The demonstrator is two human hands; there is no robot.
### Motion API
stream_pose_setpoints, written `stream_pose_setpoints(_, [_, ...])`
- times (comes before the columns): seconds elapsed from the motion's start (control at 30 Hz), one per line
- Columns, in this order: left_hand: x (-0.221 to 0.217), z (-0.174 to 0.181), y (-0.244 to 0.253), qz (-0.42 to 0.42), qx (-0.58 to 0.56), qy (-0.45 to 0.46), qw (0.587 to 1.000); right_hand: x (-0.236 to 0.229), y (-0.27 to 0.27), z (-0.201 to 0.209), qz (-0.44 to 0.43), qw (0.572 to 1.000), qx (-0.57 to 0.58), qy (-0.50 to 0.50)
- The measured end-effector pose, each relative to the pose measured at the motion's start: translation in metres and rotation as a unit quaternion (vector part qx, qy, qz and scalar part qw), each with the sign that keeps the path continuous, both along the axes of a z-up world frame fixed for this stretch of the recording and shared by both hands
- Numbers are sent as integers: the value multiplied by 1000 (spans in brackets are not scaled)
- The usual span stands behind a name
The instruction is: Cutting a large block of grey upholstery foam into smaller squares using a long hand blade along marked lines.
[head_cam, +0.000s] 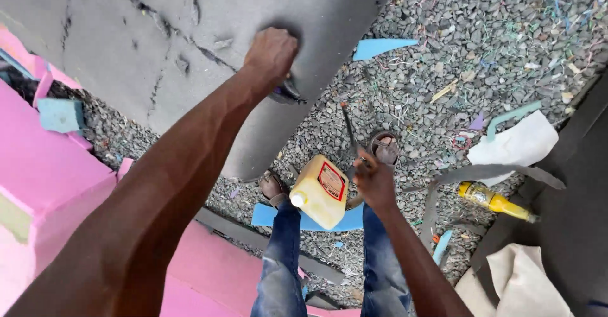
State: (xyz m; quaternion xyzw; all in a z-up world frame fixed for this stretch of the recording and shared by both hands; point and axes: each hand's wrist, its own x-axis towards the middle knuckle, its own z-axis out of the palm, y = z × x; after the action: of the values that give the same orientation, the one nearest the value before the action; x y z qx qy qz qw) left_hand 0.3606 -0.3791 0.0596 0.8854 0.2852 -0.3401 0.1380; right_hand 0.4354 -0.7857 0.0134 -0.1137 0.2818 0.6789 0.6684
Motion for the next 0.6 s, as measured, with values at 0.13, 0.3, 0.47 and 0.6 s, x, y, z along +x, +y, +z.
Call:
stream_pose_setpoints(0.13, [7, -1, 12, -70, 6, 0, 998, -12, 90, 12, 319, 792, -321, -410])
stream_pose_setpoints(0.3, [27, 11, 11, -76, -18, 113, 991, -12, 148, -28, 289, 799, -428, -309])
stream_pose_setpoints(0.47, [36, 23, 10, -55, -8, 145, 988, -14, 164, -73, 239, 824, -461, -226])
stream_pose_setpoints(0.6, [38, 22, 11, -162, 15, 191, 968, -13, 165, -103, 236, 840, -448, -193])
